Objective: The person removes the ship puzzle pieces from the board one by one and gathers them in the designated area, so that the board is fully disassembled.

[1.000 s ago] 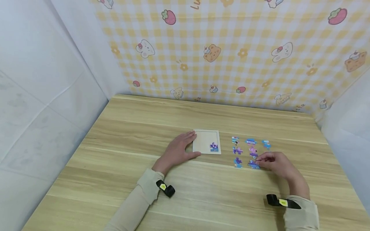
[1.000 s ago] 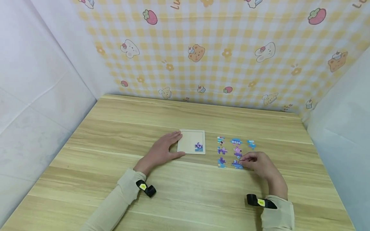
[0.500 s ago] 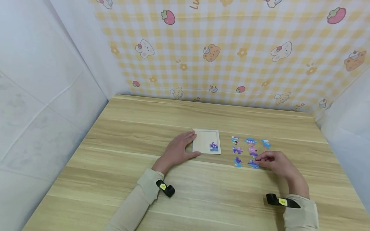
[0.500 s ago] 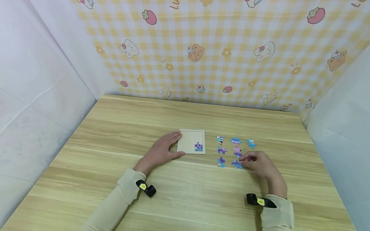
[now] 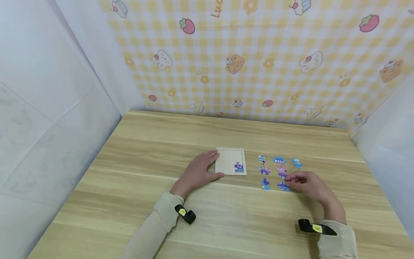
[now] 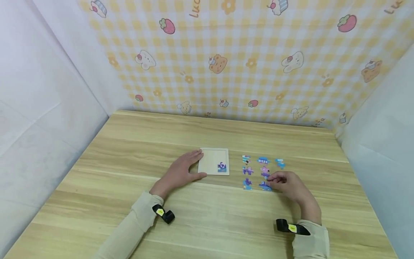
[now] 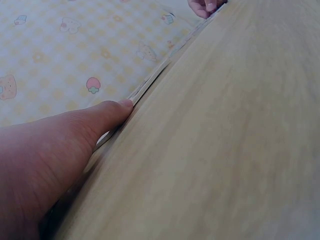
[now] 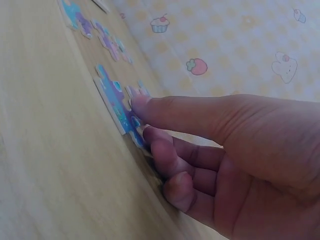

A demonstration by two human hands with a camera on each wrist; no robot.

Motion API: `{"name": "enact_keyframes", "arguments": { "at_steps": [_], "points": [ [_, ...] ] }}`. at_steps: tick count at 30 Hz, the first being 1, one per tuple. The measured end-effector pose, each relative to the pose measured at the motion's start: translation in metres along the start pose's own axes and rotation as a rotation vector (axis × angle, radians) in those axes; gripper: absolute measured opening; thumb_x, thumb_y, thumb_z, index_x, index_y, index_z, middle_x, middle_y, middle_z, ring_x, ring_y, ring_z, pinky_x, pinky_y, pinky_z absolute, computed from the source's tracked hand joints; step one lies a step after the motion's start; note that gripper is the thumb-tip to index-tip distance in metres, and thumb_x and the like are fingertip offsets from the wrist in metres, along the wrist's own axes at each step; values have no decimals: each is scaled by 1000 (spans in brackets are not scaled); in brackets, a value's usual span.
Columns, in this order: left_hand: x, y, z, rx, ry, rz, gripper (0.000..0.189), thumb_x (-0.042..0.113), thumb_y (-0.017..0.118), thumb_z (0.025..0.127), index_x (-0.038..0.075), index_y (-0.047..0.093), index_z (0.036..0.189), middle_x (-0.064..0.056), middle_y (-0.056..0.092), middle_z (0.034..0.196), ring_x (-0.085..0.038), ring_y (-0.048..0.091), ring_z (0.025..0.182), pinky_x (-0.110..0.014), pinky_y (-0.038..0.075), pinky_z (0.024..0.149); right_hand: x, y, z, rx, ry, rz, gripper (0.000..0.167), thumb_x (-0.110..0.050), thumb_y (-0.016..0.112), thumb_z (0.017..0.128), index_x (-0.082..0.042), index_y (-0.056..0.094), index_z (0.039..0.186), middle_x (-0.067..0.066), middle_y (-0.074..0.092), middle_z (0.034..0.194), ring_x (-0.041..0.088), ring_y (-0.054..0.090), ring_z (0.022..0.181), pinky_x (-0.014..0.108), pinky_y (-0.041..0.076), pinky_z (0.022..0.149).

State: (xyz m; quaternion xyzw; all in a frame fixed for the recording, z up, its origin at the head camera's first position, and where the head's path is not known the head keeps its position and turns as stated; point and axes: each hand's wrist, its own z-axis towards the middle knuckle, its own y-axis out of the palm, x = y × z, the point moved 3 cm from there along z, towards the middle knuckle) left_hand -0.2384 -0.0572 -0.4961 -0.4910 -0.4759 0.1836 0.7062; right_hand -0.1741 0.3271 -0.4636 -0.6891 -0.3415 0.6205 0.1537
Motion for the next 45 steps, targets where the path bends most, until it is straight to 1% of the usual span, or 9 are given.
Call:
{"name": "enact_keyframes", "arguments": {
  "at_steps": [6, 13, 16, 20, 25, 29, 34, 39, 45],
  "points": [
    [0, 0, -2, 9, -3, -10, 85, 61, 68, 93, 11, 44, 158, -1, 35, 166, -21, 28, 155, -41, 21, 128, -5, -4, -1, 12, -49, -8, 12, -11, 70, 99, -2, 75, 105, 6, 67, 92, 10, 55, 75, 23, 49, 62],
    [-1, 0, -2, 4, -4, -7, 85, 62, 68, 93, 11, 45, 157, -2, 37, 166, -21, 29, 155, -41, 22, 128, -24, -7, -6, 92, -108, -14, 14, -17, 71, 100, -3, 74, 104, 5, 68, 88, 12, 56, 72, 25, 51, 60],
    [-1, -1, -2, 10, 5, -4, 85, 61, 68, 93, 10, 46, 156, -3, 37, 165, -22, 30, 154, -41, 23, 128, -37, -5, -1, 125, -119, -23, 18, -20, 69, 101, -3, 75, 107, 7, 67, 87, 11, 52, 69, 25, 48, 57],
    [-1, -2, -2, 15, 7, -11, 85, 61, 68, 92, 9, 46, 156, -4, 37, 165, -23, 30, 154, -42, 23, 127, -55, 3, 13, 129, -143, 2, 23, -22, 67, 103, -2, 75, 111, 12, 69, 87, 16, 55, 68, 26, 48, 56],
    [-1, -2, -2, 16, 8, -15, 85, 61, 68, 93, 9, 46, 156, -4, 37, 165, -22, 30, 154, -42, 23, 128, -75, 22, 40, 111, -167, 29, 26, -23, 67, 103, -1, 75, 115, 15, 68, 86, 18, 54, 66, 26, 47, 54],
    [-1, -1, -1, 14, 13, -3, 85, 62, 68, 93, 9, 46, 156, -3, 37, 165, -22, 31, 154, -40, 23, 127, -90, 41, 61, 87, -206, 23, 26, -17, 70, 101, 1, 75, 118, 11, 72, 96, 17, 59, 75, 25, 51, 60],
    [2, 2, -2, 3, 8, -8, 85, 62, 67, 93, 11, 45, 157, -2, 37, 165, -23, 31, 154, -41, 24, 127, -96, 69, 82, -12, -200, -36, 30, -12, 75, 95, 1, 74, 121, 7, 69, 97, 18, 62, 82, 29, 55, 68],
    [2, 1, -3, 0, 2, -4, 85, 64, 65, 93, 12, 44, 158, -2, 35, 166, -23, 31, 154, -42, 24, 127, -98, 83, 91, -75, -200, -71, 40, -12, 78, 92, 3, 70, 128, 8, 67, 96, 18, 55, 76, 29, 51, 66],
    [0, 0, -2, 6, 3, 5, 85, 64, 65, 93, 12, 44, 158, -2, 34, 166, -23, 30, 154, -42, 24, 127, -99, 84, 93, -77, -177, -63, 35, -11, 79, 92, 4, 72, 123, 6, 65, 92, 18, 54, 78, 31, 50, 67]
  ]
}}
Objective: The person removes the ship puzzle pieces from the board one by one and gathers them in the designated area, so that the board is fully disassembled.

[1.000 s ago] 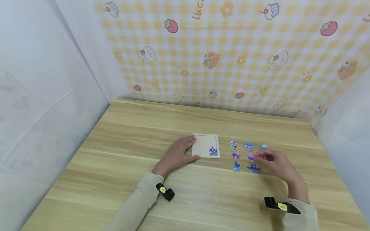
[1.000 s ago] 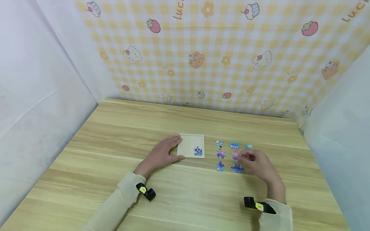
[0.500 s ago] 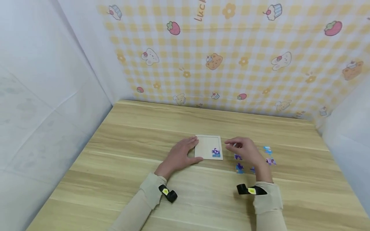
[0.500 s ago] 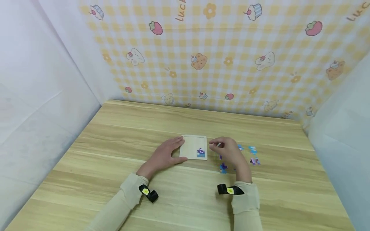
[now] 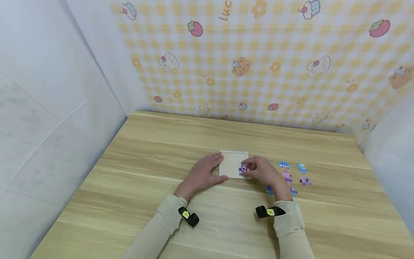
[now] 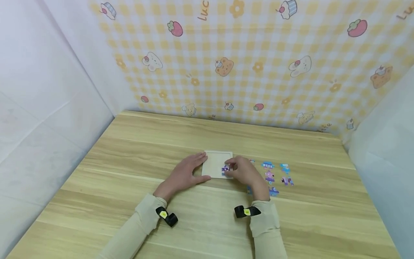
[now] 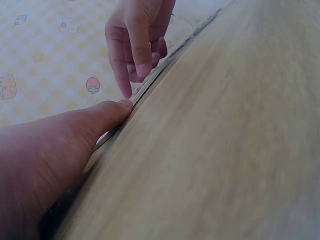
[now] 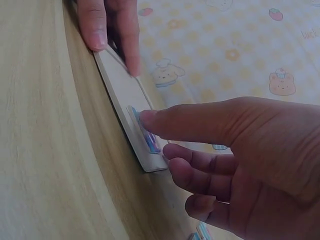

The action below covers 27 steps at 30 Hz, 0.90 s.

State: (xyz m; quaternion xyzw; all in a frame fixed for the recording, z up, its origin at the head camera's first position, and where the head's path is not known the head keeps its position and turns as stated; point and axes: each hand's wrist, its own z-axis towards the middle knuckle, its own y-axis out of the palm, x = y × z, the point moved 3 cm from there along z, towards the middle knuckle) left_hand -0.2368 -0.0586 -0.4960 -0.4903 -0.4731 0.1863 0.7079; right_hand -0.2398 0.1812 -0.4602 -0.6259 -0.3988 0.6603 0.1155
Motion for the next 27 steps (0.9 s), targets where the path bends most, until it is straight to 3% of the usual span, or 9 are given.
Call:
{"name": "enact_keyframes", "arguments": {
  "at_steps": [11, 27],
  "points": [
    [-2, 2, 2, 2, -4, -3, 86, 65, 65, 93, 13, 43, 158, 0, 34, 166, -19, 28, 155, -39, 21, 128, 3, 1, 0, -5, 35, 12, 24, -11, 78, 92, -4, 73, 114, 8, 63, 98, 22, 53, 83, 34, 48, 72],
    [0, 2, 2, -4, -14, 14, 86, 65, 66, 93, 14, 44, 158, 0, 35, 166, -19, 28, 155, -38, 21, 128, 4, -3, -4, 36, -27, 41, 13, -10, 74, 96, -9, 73, 109, 3, 68, 91, 19, 60, 80, 33, 53, 74]
  ]
}}
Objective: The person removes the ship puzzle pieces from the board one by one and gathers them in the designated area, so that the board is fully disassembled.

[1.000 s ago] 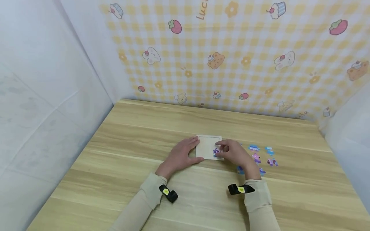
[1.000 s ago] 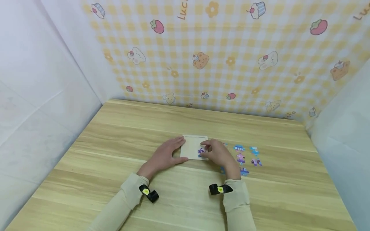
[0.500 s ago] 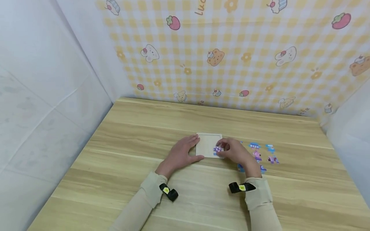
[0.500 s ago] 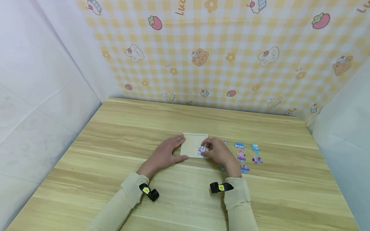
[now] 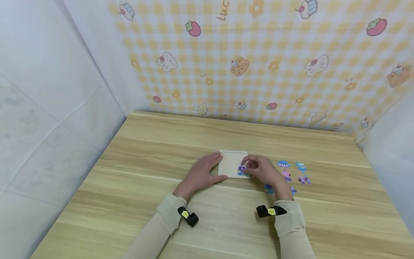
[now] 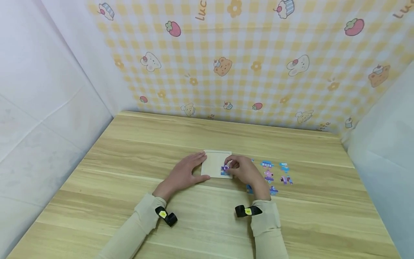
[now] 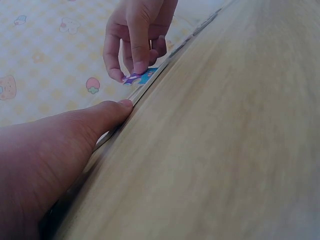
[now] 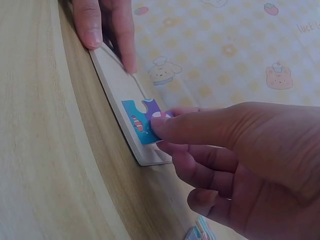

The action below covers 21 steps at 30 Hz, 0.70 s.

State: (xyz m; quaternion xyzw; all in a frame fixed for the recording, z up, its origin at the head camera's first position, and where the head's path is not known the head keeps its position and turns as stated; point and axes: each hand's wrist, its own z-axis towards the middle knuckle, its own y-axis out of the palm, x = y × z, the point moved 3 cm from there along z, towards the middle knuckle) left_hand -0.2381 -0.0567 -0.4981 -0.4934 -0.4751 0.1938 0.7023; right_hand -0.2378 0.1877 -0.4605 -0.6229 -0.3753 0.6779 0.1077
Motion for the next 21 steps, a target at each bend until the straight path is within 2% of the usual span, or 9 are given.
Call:
{"name": "enact_keyframes", "arguments": {
  "at_steps": [6, 11, 18, 21],
  "points": [
    [0, -1, 0, -5, 4, -11, 86, 65, 65, 93, 13, 44, 158, 0, 35, 166, -19, 28, 155, -40, 22, 128, -2, -1, -2, 17, 0, 41, 11, -10, 73, 97, -9, 75, 107, 3, 70, 90, 19, 61, 78, 28, 53, 68],
    [0, -2, 0, 0, 7, -6, 86, 65, 65, 93, 13, 44, 158, 0, 35, 166, -19, 28, 155, -38, 21, 128, -4, -8, -9, 59, 0, 63, 16, -14, 73, 98, -9, 75, 112, 2, 72, 94, 20, 65, 82, 28, 54, 69],
    [0, -1, 0, 7, 16, -21, 86, 63, 67, 93, 11, 45, 157, -2, 36, 166, -20, 29, 155, -40, 22, 128, -2, -31, -30, 129, -20, 48, 17, -15, 72, 99, -9, 73, 115, 5, 71, 96, 33, 63, 76, 26, 51, 59],
    [-1, -1, -1, 6, 11, -20, 86, 63, 67, 93, 11, 44, 158, -1, 35, 166, -20, 28, 155, -39, 21, 128, 3, -41, -43, 154, -41, 38, 18, -14, 72, 99, -8, 73, 115, 6, 72, 96, 34, 65, 76, 27, 55, 62]
  ]
}}
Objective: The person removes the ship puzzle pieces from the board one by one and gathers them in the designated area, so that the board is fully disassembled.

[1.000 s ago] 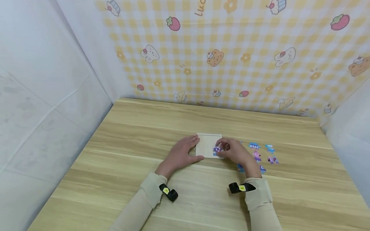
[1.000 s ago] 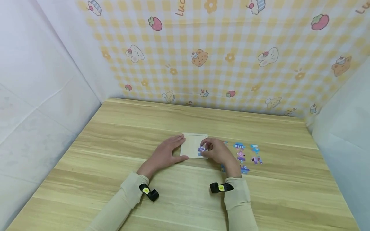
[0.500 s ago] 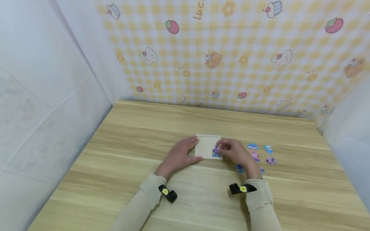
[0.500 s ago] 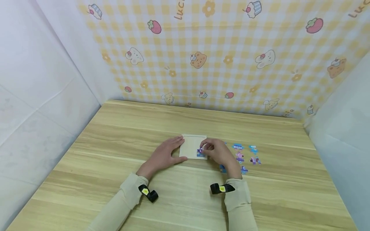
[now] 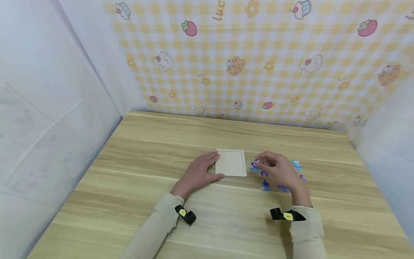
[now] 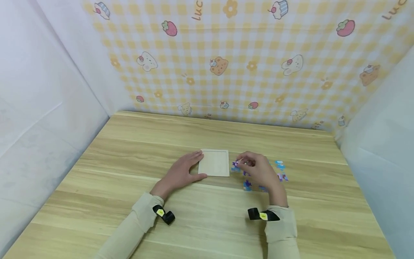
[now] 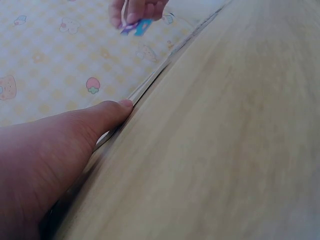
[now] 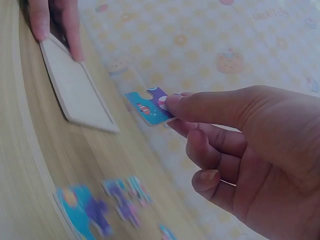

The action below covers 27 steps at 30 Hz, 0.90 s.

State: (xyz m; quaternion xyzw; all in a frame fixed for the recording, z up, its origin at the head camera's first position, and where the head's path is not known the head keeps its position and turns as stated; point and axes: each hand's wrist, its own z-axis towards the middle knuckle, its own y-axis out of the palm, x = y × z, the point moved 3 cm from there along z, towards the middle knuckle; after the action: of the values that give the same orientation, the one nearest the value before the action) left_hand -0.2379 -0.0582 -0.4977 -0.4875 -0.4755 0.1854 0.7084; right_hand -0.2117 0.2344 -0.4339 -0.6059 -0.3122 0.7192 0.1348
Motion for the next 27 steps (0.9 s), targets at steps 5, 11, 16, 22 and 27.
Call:
{"name": "enact_keyframes", "arguments": {
  "at_steps": [5, 11, 16, 22, 27],
  "points": [
    [-3, 0, 0, 12, 7, 0, 86, 62, 68, 92, 11, 45, 157, -1, 36, 166, -21, 29, 155, -40, 22, 128, 8, -26, -24, 59, -2, -33, 17, -13, 73, 98, -7, 75, 114, 7, 72, 91, 28, 63, 72, 25, 52, 58],
    [-5, 2, 1, 19, 24, 11, 86, 63, 67, 92, 11, 45, 157, -1, 36, 166, -21, 30, 154, -41, 23, 127, 28, -60, -58, 122, 22, -87, 16, -12, 74, 97, -6, 77, 111, 3, 72, 88, 15, 56, 65, 24, 47, 52],
    [-2, 1, 1, 17, 29, -11, 85, 61, 69, 92, 10, 46, 157, -3, 37, 165, -22, 30, 154, -42, 23, 127, 53, -83, -87, 85, 134, -76, 18, -11, 72, 98, 0, 77, 111, -5, 77, 94, 7, 61, 73, 24, 54, 60],
    [1, -1, 0, -2, 26, -22, 84, 59, 69, 93, 9, 45, 157, -3, 36, 166, -22, 29, 155, -42, 23, 128, 77, -93, -101, -4, 262, -139, 20, -16, 72, 99, -1, 79, 110, 5, 78, 104, -3, 61, 85, 22, 54, 68],
    [1, -2, 0, 0, 25, -26, 84, 59, 69, 93, 10, 44, 157, -3, 35, 166, -22, 29, 155, -43, 23, 128, 86, -89, -98, -48, 277, -192, 21, -19, 70, 100, -2, 79, 109, 10, 76, 106, 0, 58, 84, 21, 53, 69]
  ]
}}
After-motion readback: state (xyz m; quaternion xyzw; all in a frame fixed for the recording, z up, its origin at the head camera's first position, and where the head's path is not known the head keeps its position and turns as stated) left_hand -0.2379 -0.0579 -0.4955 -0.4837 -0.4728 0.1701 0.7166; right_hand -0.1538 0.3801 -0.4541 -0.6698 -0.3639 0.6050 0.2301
